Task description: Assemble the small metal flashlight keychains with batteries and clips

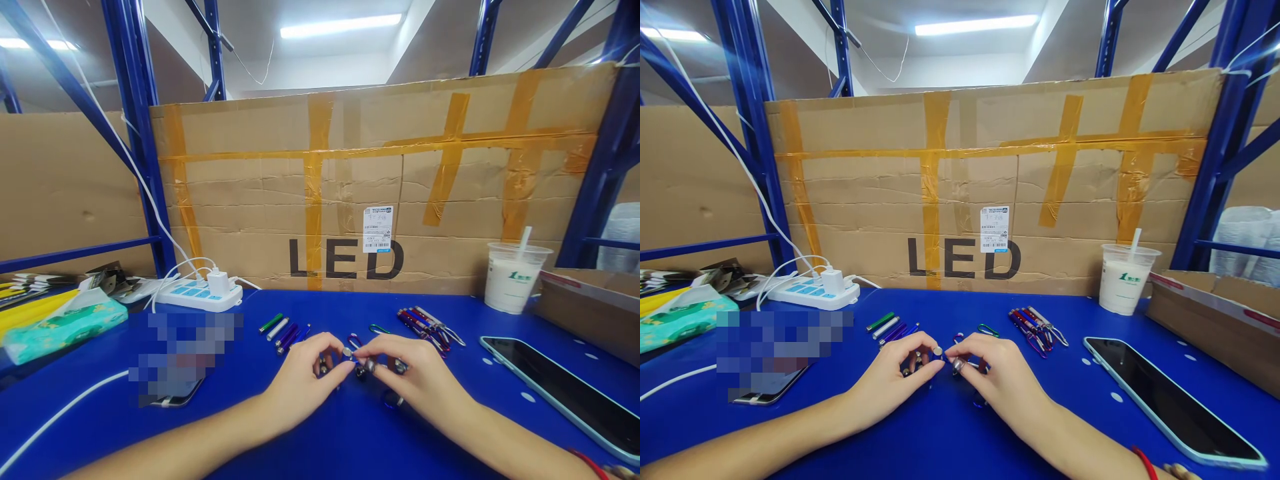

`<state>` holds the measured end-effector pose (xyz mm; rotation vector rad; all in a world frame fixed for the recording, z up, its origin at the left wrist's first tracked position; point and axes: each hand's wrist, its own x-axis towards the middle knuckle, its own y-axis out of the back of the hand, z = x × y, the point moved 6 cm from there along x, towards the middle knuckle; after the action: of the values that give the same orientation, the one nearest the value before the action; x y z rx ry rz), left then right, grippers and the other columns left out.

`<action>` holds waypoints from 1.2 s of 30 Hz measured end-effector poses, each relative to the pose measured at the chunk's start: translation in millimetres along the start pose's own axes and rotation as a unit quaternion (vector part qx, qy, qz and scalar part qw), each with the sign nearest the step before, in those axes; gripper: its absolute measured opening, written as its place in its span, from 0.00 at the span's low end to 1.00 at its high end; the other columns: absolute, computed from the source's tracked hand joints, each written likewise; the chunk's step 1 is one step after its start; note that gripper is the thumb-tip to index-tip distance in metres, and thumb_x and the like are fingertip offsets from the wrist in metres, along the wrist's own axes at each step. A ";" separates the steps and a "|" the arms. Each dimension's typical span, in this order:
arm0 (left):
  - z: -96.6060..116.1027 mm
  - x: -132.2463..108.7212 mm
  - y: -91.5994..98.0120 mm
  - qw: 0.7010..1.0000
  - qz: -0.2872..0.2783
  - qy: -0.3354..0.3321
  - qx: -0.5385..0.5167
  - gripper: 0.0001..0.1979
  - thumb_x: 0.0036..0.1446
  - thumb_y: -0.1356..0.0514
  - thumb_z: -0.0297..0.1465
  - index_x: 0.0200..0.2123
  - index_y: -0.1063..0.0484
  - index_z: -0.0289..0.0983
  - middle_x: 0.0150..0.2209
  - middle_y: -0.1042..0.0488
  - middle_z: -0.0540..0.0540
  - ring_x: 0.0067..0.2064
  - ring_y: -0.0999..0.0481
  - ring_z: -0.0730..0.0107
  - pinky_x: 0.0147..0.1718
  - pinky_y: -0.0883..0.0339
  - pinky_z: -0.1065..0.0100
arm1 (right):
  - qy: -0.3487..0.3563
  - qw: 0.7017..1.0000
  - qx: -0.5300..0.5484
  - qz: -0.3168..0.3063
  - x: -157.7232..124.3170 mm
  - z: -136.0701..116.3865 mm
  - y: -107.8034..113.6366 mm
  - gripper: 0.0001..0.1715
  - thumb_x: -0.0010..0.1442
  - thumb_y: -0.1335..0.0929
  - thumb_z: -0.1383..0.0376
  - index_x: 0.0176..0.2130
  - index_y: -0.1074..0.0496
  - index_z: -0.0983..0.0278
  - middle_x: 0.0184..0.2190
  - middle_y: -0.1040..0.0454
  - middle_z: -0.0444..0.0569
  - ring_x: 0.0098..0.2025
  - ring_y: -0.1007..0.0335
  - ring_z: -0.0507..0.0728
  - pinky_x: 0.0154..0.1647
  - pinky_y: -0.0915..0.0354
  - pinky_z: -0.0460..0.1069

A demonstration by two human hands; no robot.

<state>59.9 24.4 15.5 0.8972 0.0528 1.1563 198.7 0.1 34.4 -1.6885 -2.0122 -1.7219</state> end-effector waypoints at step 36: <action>-4.3 0.5 3.3 0.997 0.006 0.043 -0.063 0.12 0.60 0.51 0.40 0.39 0.36 0.39 0.27 0.34 0.52 0.28 0.33 0.73 0.27 0.39 0.73 | -0.027 0.987 -0.030 -0.158 -6.4 -0.6 -19.4 0.06 0.51 0.30 0.65 0.33 0.25 0.61 0.28 0.25 0.42 0.27 0.33 0.49 0.29 0.38 0.43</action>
<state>55.7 27.7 14.9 0.7364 0.0445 1.1966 187.7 -1.3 17.2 -1.5125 -2.3873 -1.8579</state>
